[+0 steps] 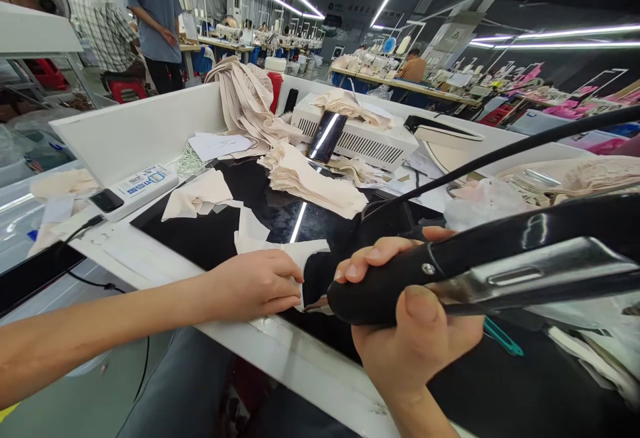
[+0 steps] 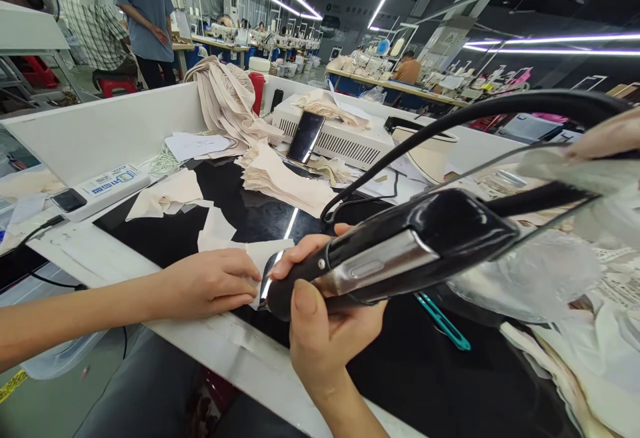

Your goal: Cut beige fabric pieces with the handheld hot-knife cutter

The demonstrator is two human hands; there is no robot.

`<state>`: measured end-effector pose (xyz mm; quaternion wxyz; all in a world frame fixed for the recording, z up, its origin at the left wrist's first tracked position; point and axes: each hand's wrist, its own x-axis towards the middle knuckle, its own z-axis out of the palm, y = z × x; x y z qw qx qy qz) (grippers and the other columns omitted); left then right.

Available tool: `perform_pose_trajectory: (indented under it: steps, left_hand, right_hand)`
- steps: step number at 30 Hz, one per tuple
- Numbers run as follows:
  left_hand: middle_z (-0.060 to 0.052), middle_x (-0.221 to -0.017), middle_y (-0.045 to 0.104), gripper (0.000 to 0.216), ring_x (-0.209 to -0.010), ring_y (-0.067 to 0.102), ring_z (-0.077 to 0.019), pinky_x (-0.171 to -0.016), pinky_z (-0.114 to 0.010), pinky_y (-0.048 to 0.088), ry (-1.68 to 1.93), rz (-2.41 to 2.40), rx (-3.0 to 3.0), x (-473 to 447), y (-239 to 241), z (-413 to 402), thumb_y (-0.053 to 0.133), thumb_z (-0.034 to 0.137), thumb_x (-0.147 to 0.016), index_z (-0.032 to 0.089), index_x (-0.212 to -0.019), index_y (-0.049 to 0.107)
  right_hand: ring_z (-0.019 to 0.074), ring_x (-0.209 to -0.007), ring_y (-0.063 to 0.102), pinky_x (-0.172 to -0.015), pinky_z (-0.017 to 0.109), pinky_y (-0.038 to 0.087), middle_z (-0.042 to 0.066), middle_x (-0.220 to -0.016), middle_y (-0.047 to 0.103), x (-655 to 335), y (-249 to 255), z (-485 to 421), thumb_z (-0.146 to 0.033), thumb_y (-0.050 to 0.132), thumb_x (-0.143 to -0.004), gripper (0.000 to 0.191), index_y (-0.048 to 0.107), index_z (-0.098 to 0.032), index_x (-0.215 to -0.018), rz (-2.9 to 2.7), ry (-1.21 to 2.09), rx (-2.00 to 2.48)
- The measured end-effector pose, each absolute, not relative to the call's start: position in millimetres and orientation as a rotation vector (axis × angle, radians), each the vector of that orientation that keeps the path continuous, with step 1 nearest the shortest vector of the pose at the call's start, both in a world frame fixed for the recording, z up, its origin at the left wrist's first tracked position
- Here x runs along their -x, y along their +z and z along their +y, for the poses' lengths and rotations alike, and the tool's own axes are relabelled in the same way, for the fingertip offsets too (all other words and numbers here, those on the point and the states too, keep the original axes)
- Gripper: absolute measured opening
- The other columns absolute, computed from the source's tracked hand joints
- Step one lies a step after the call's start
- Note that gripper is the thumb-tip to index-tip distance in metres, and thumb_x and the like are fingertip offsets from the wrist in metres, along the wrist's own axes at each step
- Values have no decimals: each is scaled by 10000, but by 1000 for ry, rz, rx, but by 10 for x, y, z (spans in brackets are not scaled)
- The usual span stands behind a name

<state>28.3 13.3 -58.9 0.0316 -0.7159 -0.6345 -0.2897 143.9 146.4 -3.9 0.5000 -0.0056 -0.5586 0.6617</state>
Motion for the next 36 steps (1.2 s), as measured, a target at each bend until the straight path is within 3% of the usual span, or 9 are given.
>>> perform_pose_trajectory:
  steps: [10,36]
  left_hand:
    - [-20,-964,663,33,-932,619,-184,-854,-290,463,-1042,-2365,2035,-355,-531,227,757,190,-916,192,-899,729]
    - [-20,-968,653,59,-945,608,-180,-890,-298,456,-1113,-2315,2000,-369,-600,193,703,148,-935,187,-893,686]
  right_hand:
    - [142,-540,614,-504,308,561,-53,-774,642,-1449,-36,1473,-397,820,-771,459,569,-260,-1130,-1372,1585,23]
    - [138,-519,591,-473,286,520,-49,-753,628,-1393,-31,1463,-371,806,-758,444,575,-252,-1118,-1322,1601,34]
